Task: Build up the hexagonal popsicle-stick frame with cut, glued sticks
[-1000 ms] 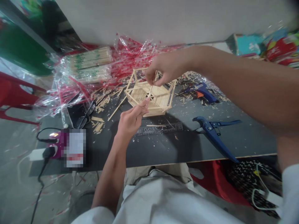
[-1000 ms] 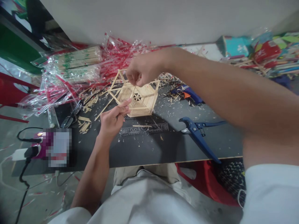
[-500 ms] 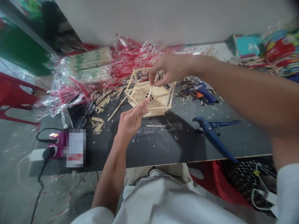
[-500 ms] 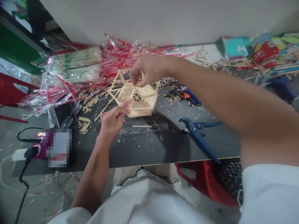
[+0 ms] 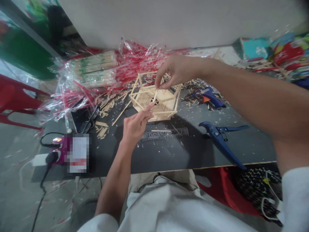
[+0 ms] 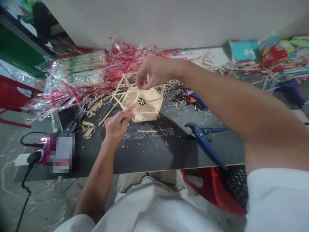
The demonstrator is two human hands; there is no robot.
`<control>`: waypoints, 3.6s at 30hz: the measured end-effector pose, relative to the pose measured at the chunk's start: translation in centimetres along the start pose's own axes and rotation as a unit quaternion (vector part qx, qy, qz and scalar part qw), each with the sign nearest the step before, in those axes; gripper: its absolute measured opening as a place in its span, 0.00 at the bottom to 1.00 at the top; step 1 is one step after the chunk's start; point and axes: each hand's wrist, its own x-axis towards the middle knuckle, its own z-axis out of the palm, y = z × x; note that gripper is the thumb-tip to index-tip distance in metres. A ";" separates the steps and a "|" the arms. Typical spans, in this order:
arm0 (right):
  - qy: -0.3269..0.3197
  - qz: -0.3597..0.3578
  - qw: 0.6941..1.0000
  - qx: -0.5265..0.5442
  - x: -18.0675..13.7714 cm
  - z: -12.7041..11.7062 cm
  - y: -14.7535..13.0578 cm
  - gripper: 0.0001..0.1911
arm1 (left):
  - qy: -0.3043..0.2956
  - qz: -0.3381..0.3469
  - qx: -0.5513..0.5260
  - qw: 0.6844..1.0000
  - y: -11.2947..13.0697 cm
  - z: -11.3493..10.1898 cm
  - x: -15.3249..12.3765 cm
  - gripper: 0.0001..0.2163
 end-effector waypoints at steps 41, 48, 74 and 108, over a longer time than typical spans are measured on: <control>0.347 0.107 0.932 -0.017 -15.3 18.1 -12.4 0.08 | -0.207 0.118 0.319 0.917 6.5 1.9 -5.8 0.12; 0.328 0.121 0.937 0.011 -14.2 20.2 -11.0 0.09 | -0.210 0.091 0.329 0.916 4.3 2.1 -6.7 0.13; 0.361 0.142 0.921 0.003 -14.5 20.9 -10.8 0.08 | -0.185 0.095 0.317 0.925 4.5 2.8 -6.8 0.14; 0.030 0.416 0.869 -0.268 -31.5 12.7 -10.4 0.34 | -0.076 0.021 0.213 0.974 4.8 2.4 -6.5 0.19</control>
